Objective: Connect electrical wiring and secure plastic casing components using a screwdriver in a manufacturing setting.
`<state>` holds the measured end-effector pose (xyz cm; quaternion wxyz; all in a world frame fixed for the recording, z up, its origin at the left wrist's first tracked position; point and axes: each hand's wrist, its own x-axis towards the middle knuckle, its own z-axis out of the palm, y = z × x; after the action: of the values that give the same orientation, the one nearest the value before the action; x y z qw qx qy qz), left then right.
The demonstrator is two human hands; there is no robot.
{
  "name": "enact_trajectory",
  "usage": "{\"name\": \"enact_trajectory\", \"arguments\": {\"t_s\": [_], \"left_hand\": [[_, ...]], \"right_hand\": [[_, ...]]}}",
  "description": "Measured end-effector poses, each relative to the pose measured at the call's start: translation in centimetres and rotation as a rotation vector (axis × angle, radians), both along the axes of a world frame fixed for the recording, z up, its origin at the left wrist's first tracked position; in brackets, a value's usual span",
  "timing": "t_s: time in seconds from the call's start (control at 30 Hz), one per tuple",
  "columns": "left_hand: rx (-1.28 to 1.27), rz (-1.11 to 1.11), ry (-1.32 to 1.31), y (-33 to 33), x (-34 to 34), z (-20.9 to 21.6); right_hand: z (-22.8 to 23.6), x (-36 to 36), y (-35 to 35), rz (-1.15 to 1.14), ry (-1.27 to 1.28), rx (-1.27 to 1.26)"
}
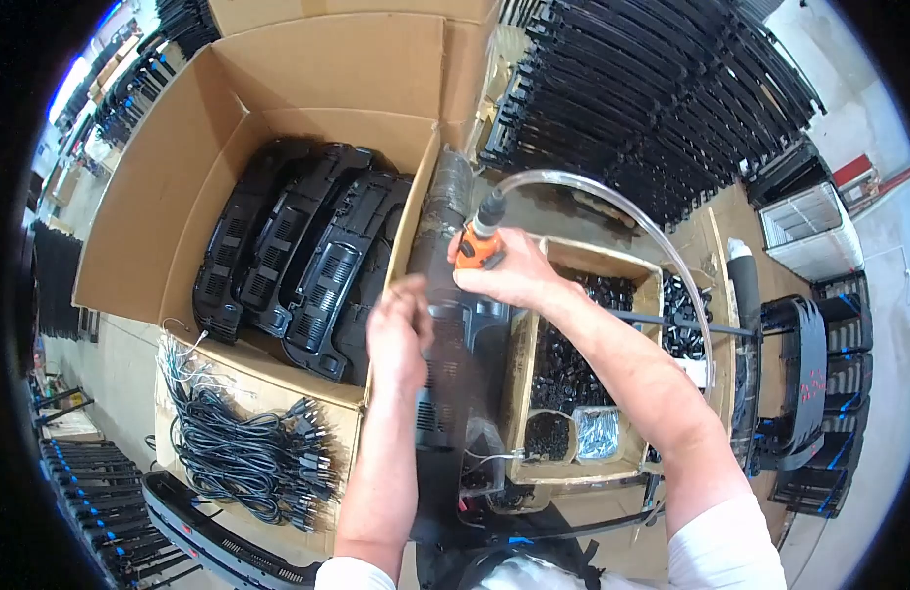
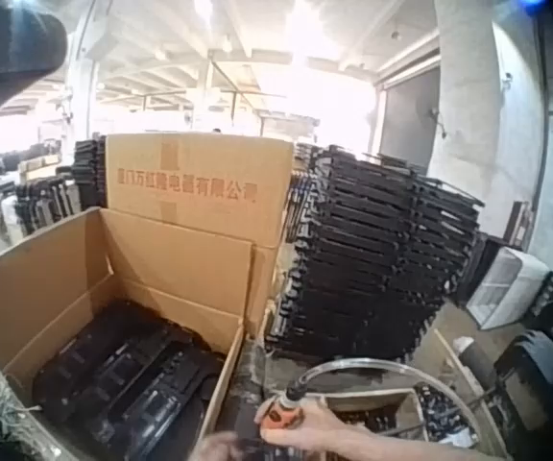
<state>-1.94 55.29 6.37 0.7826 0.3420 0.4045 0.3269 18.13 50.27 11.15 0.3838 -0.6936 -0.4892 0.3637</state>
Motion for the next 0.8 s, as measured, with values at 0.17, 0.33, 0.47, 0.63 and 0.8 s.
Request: {"name": "enact_trajectory", "arguments": {"t_s": [0.17,0.33,0.47,0.63,0.8], "left_hand": [[0.173,-0.043,-0.146,5.5,1.5,6.7],[0.144,-0.212,-0.177,5.7,2.3,9.4],[-0.118,-0.075,-0.261,3.1,0.7,4.9],[-0.514,-0.065,-0.276,-5.5,-2.7,-0.5],[-0.545,-0.105,-0.261,-12.1,-4.9,-2.6]], "right_hand": [[0.6,-0.4,-0.7,-0.038,0.091,0.017],[0.2,-0.3,-0.7,-0.029,-0.009,-0.02],[-0.2,-0.6,-1.1,-0.033,0.023,0.038],[-0.8,0.0,-1.8,-0.042,-0.006,0.026],[-0.4,-1.4,-1.2,-0.038,0.072,0.088]]}}
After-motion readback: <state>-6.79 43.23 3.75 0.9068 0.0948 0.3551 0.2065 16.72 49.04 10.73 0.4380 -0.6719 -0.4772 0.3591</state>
